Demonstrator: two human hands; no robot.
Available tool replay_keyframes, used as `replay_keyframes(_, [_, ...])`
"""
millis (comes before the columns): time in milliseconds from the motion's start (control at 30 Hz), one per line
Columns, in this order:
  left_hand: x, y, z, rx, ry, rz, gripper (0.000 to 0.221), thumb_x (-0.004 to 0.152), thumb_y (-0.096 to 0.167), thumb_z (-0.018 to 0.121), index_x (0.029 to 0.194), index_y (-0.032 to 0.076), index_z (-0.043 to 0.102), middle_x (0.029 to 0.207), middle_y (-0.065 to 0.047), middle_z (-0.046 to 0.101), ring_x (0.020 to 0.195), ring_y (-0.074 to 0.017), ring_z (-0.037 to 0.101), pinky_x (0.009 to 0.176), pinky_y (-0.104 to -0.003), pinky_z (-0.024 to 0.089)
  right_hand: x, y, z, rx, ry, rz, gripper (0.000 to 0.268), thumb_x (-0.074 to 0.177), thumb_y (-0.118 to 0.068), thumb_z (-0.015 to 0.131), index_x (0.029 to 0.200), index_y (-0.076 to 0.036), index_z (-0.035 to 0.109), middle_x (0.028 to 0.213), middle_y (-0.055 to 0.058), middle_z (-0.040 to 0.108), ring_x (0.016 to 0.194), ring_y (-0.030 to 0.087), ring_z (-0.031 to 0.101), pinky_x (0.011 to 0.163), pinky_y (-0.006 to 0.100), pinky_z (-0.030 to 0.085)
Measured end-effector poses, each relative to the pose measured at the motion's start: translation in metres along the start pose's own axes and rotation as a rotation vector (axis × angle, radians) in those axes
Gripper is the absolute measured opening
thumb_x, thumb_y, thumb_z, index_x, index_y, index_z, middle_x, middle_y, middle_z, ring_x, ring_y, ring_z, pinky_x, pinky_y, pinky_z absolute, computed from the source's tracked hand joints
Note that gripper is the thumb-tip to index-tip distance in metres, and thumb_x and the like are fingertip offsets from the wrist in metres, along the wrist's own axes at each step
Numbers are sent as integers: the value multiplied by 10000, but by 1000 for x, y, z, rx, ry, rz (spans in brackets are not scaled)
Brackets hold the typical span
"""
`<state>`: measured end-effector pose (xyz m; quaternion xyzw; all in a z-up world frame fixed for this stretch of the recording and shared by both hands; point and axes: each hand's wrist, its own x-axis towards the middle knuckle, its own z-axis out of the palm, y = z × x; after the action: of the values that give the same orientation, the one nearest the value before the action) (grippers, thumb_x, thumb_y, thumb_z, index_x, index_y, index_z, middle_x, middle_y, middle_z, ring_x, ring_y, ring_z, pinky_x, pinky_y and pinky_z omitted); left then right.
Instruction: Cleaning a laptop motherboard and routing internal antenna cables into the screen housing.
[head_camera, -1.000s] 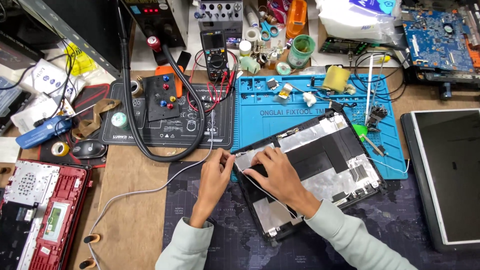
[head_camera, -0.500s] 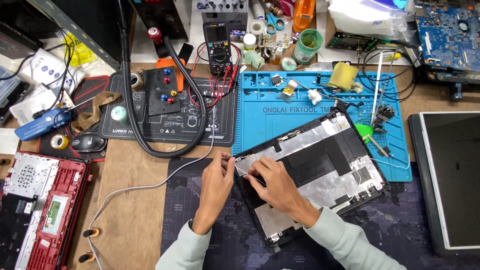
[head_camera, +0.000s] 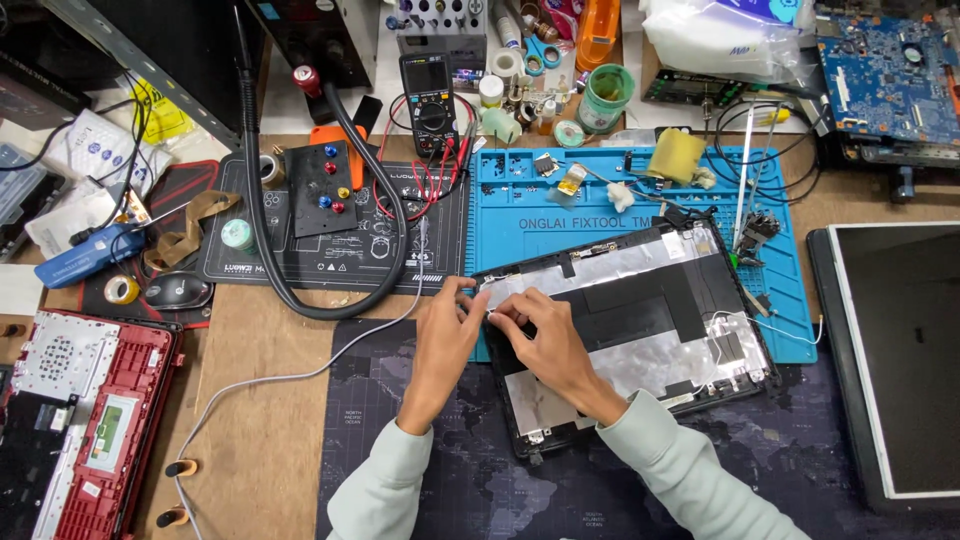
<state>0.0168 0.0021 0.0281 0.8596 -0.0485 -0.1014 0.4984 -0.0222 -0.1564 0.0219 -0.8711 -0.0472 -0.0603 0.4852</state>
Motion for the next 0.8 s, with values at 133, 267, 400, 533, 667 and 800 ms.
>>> replay_keyframes(133, [3,-3,14,77,6,-4,268,955,250,680,1132,52,644,743,-121,695,691,-326,709,667,-438,560,-2,-1,-7,-74,-63,-22,69,952,-187,711,912,-143,746,759,13,600,756,180,678,732,309,500])
replay_keyframes(267, [12,-14,21,130,55,0,141,949,110,615,1053,16,634,765,-182,684,746,-401,711,689,-482,554,4,10,-16,-188,-108,-83,114,975,-240,677,996,-149,742,876,21,618,845,235,676,791,362,486])
replay_keyframes(400, [17,-16,24,125,89,30,82,947,61,607,998,5,640,744,-157,648,713,-355,701,664,-434,564,12,24,-27,-426,-20,-202,170,985,-281,651,1121,-195,707,940,13,589,874,250,657,764,385,509])
replay_keyframes(533, [20,-15,28,209,109,60,133,903,130,674,971,50,592,811,-156,629,795,-418,706,682,-506,567,16,35,-24,-533,1,-260,182,998,-312,624,1155,-231,668,933,-4,529,823,216,628,699,358,507])
replay_keyframes(667, [27,-28,36,248,136,67,71,916,82,619,927,63,552,823,-151,603,792,-424,698,676,-500,564,18,39,-21,-576,5,-303,177,1005,-325,608,1159,-253,657,927,-15,491,823,208,605,685,342,479])
replay_keyframes(800, [27,-24,35,264,113,56,64,921,90,585,927,65,526,847,-166,594,802,-458,686,666,-538,550,17,42,-21,-586,0,-306,185,1008,-324,602,1167,-251,659,923,-12,493,825,208,600,695,335,471])
